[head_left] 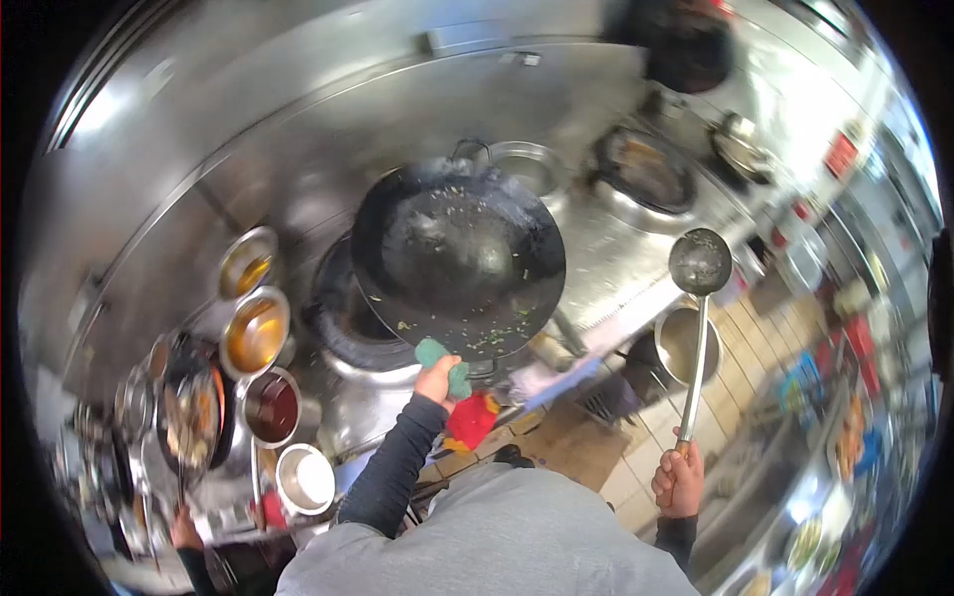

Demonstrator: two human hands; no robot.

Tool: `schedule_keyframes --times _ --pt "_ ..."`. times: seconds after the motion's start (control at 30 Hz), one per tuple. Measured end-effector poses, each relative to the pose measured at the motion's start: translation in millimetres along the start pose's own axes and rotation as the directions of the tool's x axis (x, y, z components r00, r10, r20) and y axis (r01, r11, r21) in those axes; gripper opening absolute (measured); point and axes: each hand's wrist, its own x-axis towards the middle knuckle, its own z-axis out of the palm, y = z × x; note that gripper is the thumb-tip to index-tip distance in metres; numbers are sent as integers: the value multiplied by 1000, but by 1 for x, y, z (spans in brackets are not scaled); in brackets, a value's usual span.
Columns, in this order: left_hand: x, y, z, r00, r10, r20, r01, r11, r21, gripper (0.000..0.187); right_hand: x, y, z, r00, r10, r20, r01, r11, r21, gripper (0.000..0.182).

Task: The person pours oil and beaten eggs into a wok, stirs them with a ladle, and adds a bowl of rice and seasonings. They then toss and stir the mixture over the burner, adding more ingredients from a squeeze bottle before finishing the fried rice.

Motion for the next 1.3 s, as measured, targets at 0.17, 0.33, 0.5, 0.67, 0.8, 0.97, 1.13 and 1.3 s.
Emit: schedule_keyframes --times 0.17,0.33,0.5,0.67,0.8,0.97,1.13,1.3 --pt "-32 49 -36 970 -167 -177 124 965 -232 9 57 -15 99 897 278 344 -245 960 -138 40" --pt "25 -8 15 989 -130 75 149 804 -575 10 128 -80 166 713 322 623 20 879 -477 45" --pt "36 -19 -3 977 -138 -161 0 758 -652 15 135 -39 264 455 457 764 203 782 -589 53" --pt "5 -4 -2 996 -84 -5 63 779 -624 49 156 12 355 154 605 782 352 706 -615 40" --pt "-42 -63 -30 978 29 208 91 835 -543 60 157 79 425 46 632 774 412 694 -591 27" --pt "-101 -197 -46 973 -12 -231 -104 867 -487 42 145 156 469 117 497 860 799 467 -379 18" --pt "-169 -319 -49 602 -167 -781 88 986 -143 26 149 160 499 -47 840 541 73 543 -837 8" --pt "-198 -494 -82 417 -338 -844 350 916 -194 35 182 134 489 -396 795 460 -651 110 -751 8"
